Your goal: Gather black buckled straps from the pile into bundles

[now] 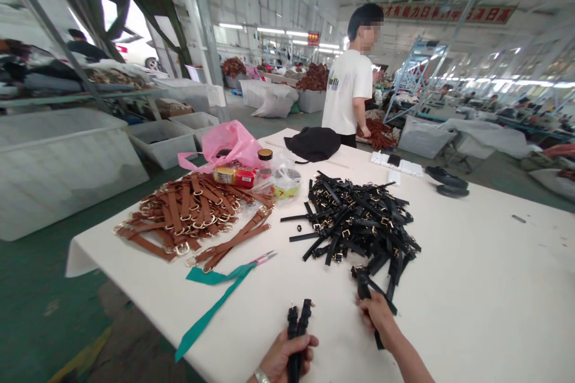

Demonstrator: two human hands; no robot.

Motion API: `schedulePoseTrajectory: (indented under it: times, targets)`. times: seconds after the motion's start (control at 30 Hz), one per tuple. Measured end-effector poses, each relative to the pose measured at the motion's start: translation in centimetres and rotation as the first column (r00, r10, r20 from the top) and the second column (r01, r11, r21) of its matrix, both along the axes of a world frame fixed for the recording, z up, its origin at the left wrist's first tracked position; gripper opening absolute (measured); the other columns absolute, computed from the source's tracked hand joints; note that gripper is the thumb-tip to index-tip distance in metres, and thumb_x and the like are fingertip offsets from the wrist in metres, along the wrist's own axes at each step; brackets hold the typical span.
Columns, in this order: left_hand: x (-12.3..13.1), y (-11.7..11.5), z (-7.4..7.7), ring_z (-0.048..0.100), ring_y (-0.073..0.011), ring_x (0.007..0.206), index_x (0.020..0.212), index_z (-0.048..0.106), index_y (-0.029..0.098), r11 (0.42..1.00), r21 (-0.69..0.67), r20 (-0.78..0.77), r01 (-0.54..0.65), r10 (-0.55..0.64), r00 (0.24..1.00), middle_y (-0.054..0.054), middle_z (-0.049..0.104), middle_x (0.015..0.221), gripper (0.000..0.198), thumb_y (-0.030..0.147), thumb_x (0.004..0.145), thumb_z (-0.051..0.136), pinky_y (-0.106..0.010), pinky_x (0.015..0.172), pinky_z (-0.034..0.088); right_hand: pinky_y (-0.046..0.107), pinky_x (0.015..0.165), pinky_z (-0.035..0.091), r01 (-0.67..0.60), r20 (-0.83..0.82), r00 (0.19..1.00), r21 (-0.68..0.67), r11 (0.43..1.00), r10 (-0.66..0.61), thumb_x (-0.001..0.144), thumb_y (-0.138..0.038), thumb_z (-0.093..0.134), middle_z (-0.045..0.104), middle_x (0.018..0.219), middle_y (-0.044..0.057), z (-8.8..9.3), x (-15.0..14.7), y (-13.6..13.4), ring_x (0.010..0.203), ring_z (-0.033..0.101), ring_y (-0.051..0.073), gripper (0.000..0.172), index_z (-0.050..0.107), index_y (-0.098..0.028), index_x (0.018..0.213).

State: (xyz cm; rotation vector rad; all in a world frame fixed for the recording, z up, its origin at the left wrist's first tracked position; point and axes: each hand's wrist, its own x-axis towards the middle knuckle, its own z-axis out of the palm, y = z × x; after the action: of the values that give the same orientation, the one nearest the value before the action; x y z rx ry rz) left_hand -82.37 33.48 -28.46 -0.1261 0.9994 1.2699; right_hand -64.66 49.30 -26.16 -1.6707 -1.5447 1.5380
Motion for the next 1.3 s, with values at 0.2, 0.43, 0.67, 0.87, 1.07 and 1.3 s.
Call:
schedulePoseTrajectory:
  times: [0.2,0.43,0.67,0.87,1.07,1.3]
  targets:
    - [0.6,0.2,0.5,0.063,-0.022,0.084,0.08,0.052,0.013,0.998,0.068,0.089,0.019,-0.025,0.996,-0.013,0.066,0.092,0.024,0.015,0.063,0.069,-0.033,0.075,0.048,0.021,0.039,0.035,-0.194,-0.513,0.857,-0.258,0.947,0.036,0.065,-0.028,0.055,0.06,0.07,0.003,1.5,-0.6,-6.6,0.044,0.049,0.009,0.035,0.054,-0.015,0.097]
    - [1.7,0.2,1.6,0.062,-0.0223,0.069,0.077,0.057,0.009,0.977,0.207,0.121,0.057,-0.084,0.989,-0.014,0.065,0.077,0.015,0.015,0.065,0.065,-0.033,0.064,0.045,0.019,0.032,0.029,-0.308,-0.479,0.873,-0.388,0.869,0.095,0.046,-0.011,0.043,0.058,0.057,0.0,0.2,-2.8,-10.3,0.036,0.049,0.011,0.041,0.051,-0.014,0.086]
    - [2.2,0.5,0.3,0.058,-0.016,0.056,0.077,0.054,0.014,0.994,0.107,0.038,-0.02,0.016,0.999,-0.003,0.061,0.06,0.023,0.02,0.061,0.07,-0.033,0.062,0.044,0.022,0.04,0.028,-0.353,-0.408,0.883,-0.247,0.902,0.234,0.051,-0.016,0.041,0.049,0.049,-0.002,1.5,-3.9,-10.8,0.039,0.039,0.008,0.018,0.052,-0.014,0.066]
    - [2.1,0.5,0.1,0.057,-0.0181,0.052,0.075,0.052,0.015,0.999,0.019,-0.023,-0.043,0.044,0.999,-0.002,0.058,0.055,0.024,0.015,0.057,0.068,-0.033,0.056,0.043,0.025,0.045,0.032,-0.335,-0.334,0.905,-0.174,0.926,0.265,0.056,-0.021,0.047,0.049,0.049,-0.003,-0.4,-4.2,-11.3,0.043,0.041,0.011,0.011,0.052,-0.018,0.066]
    - [2.3,0.5,0.5,0.056,-0.0189,0.049,0.073,0.053,0.014,0.998,-0.004,-0.053,-0.069,0.068,0.996,-0.002,0.059,0.054,0.021,0.009,0.054,0.061,-0.035,0.052,0.044,0.027,0.053,0.038,-0.18,-0.235,0.955,0.017,0.983,0.179,0.066,-0.057,0.051,0.053,0.054,0.0,-1.7,-3.5,-11.3,0.056,0.048,0.017,0.036,0.053,-0.021,0.064]
    - [2.3,0.6,0.5,0.056,-0.0168,0.05,0.069,0.056,0.012,0.992,0.045,-0.041,-0.117,0.119,0.992,-0.003,0.059,0.055,0.018,0.006,0.053,0.058,-0.033,0.053,0.046,0.024,0.048,0.032,-0.195,-0.2,0.958,0.076,0.978,0.207,0.069,-0.06,0.048,0.044,0.051,-0.003,-1.3,-3.9,-10.9,0.052,0.04,0.012,0.043,0.049,-0.018,0.057]
